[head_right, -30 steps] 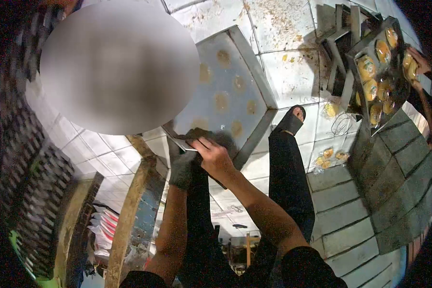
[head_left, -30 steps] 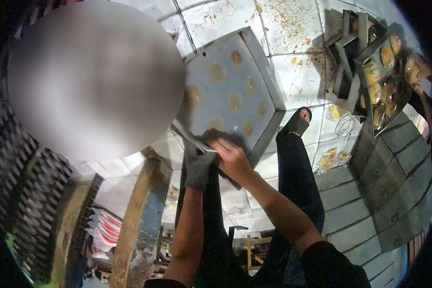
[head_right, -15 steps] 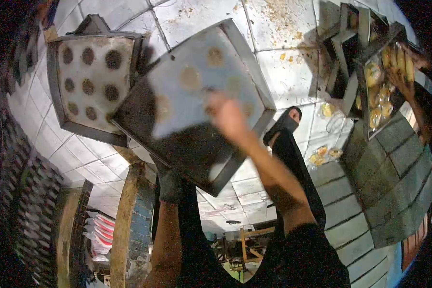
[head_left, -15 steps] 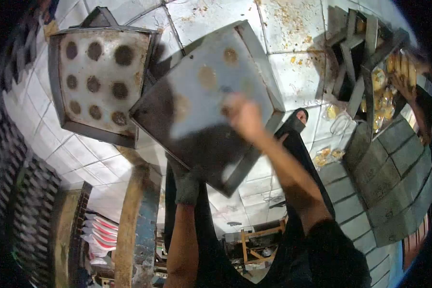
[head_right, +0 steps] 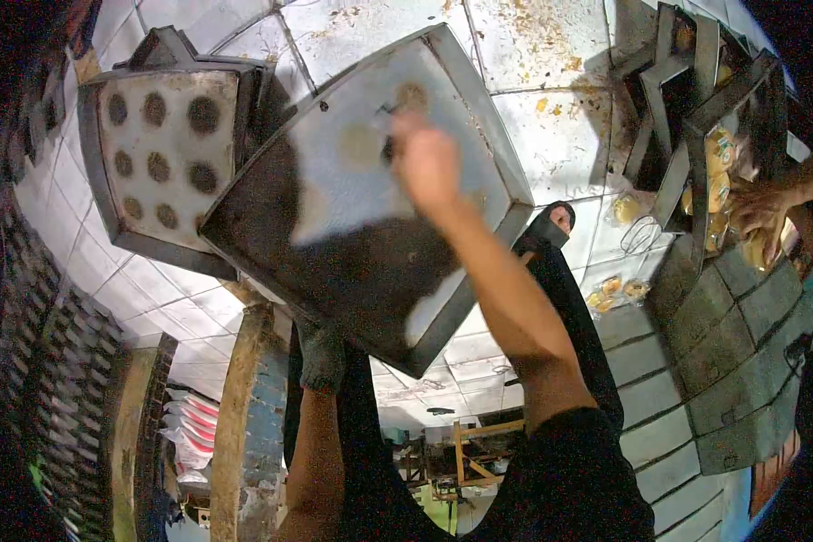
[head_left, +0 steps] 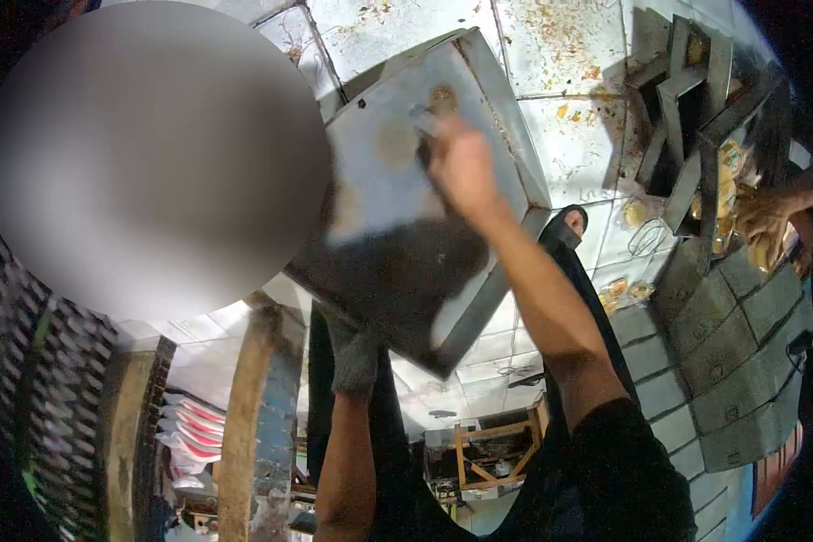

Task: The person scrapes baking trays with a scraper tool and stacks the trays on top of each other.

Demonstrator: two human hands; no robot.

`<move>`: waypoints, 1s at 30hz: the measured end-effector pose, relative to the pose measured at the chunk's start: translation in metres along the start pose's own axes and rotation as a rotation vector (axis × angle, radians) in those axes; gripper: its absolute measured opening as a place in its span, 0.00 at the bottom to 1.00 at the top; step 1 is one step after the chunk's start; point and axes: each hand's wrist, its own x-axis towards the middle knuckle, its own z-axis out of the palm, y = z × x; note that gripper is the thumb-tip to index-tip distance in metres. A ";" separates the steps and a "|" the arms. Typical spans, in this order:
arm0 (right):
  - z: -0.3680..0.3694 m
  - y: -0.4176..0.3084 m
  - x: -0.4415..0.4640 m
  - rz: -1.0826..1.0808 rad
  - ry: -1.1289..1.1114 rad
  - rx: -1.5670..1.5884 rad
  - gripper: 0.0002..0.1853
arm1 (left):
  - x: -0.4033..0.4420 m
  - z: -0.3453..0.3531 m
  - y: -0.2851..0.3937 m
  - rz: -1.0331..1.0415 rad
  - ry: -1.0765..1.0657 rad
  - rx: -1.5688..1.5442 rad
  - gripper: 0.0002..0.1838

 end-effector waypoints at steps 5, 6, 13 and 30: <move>-0.014 0.081 0.074 0.112 0.282 -0.008 0.15 | 0.003 -0.011 -0.040 0.026 0.066 0.172 0.58; -0.012 0.074 0.056 0.151 0.086 0.055 0.15 | -0.001 0.010 -0.042 0.137 0.163 -0.107 0.48; -0.023 -0.030 -0.212 -0.170 -0.100 0.109 0.17 | 0.004 0.022 -0.087 0.263 0.315 -0.140 0.41; -0.043 -0.022 -0.264 0.251 -0.455 0.728 0.25 | -0.030 0.067 -0.037 0.334 0.158 -0.343 0.33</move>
